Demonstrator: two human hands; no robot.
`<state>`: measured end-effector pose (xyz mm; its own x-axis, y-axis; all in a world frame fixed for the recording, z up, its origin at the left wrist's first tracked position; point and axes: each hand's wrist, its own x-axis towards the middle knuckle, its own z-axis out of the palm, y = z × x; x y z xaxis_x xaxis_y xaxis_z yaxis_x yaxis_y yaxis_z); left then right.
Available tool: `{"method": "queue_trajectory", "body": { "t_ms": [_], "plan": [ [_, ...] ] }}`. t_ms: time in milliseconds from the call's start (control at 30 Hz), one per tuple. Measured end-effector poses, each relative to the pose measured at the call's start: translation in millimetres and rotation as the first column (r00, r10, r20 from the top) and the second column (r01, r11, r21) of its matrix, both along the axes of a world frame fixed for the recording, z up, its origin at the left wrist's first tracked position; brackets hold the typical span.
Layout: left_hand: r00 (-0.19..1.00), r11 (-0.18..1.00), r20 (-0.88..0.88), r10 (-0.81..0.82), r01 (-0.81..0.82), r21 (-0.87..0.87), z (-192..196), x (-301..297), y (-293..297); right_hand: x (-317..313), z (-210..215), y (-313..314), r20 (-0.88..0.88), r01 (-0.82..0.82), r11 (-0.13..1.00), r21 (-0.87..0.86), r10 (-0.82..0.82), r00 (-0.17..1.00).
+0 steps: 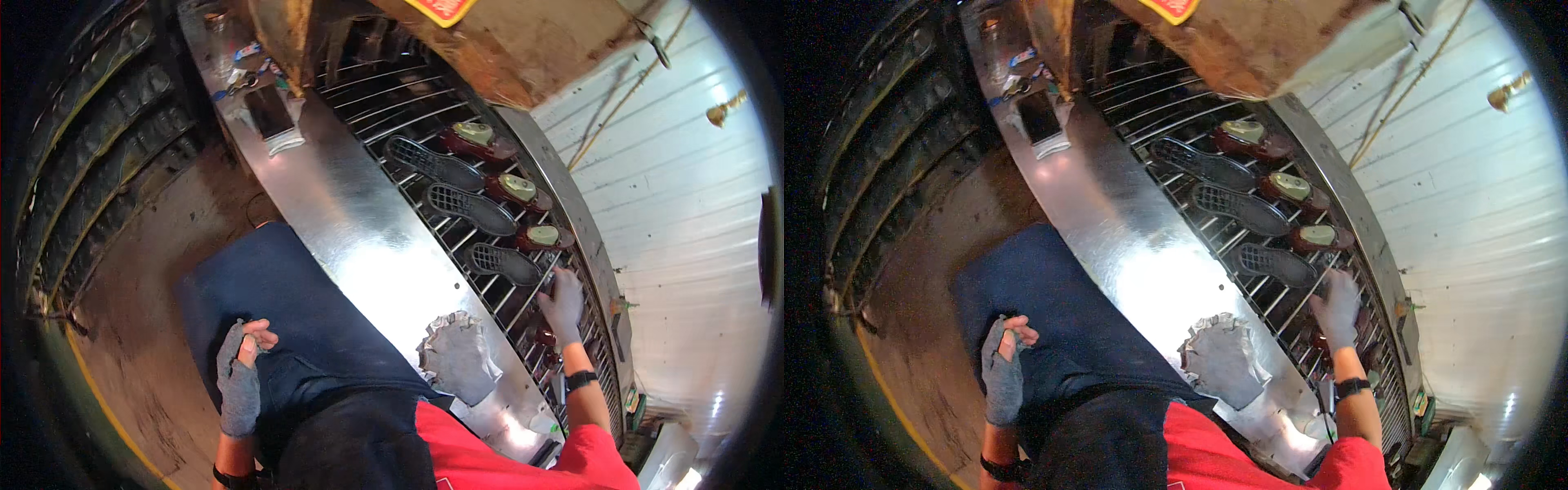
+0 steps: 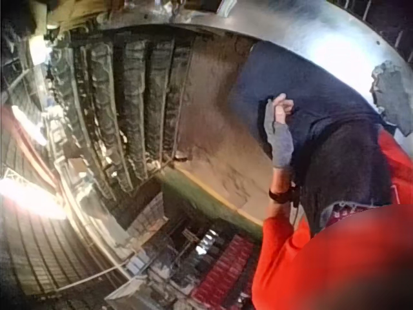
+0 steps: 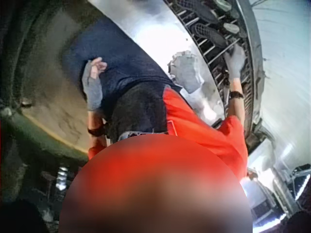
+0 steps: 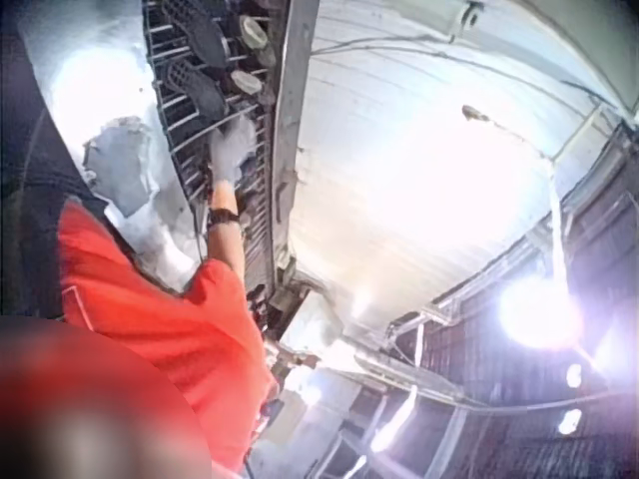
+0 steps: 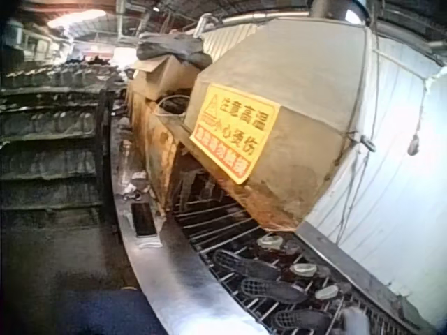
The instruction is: Inspecting and wiping loafers on a production line.
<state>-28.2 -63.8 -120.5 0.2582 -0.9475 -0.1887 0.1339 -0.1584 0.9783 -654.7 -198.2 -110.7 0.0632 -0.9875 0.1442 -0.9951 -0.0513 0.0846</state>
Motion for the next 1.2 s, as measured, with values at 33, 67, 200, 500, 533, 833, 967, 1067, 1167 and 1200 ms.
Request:
{"method": "queue_trajectory", "body": {
  "t_ms": [33,67,200,500,533,833,967,1067,1167,1200],
  "plan": [
    [1.000,1.000,0.005,-0.015,0.015,0.018,1,-3,-5,20,-6,-9,0.254,-0.164,0.985,0.049,0.146,0.956],
    [1.000,1.000,0.019,-0.008,0.007,0.017,3,-5,-9,40,-15,-27,0.417,-0.301,0.946,0.120,0.227,0.880],
    [0.990,0.994,0.099,-0.102,0.098,0.051,9,0,-11,94,-31,-83,0.247,-0.337,0.867,0.366,0.259,0.934],
    [0.921,0.957,-0.338,-0.192,0.252,0.143,22,-23,-42,260,79,-37,0.480,-0.827,0.561,0.026,0.719,0.503],
    [0.906,0.936,-0.357,-0.226,0.303,0.177,22,-31,-50,264,75,-30,0.411,-0.905,0.421,0.054,0.817,0.404],
    [0.905,0.962,-0.388,0.178,-0.078,0.260,9,-29,-38,-2,-51,-114,0.756,0.508,0.564,0.652,-0.538,-0.373],
    [0.892,0.886,-0.359,0.277,-0.092,0.454,-24,-31,-23,-75,-92,-156,0.738,0.059,0.824,0.564,-0.471,-0.483],
    [0.881,0.925,-0.404,0.246,-0.090,0.369,-35,-31,-21,-83,-115,-179,0.779,0.212,0.792,0.572,-0.444,-0.442],
    [0.898,0.917,-0.381,0.219,-0.056,0.394,-31,-22,-19,-73,-116,-169,0.913,0.101,0.910,0.401,-0.388,-0.129],
    [0.898,0.949,-0.411,0.155,-0.020,0.314,-28,-17,-17,-66,-111,-156,0.917,0.141,0.906,0.399,-0.390,-0.086]
  ]
}}
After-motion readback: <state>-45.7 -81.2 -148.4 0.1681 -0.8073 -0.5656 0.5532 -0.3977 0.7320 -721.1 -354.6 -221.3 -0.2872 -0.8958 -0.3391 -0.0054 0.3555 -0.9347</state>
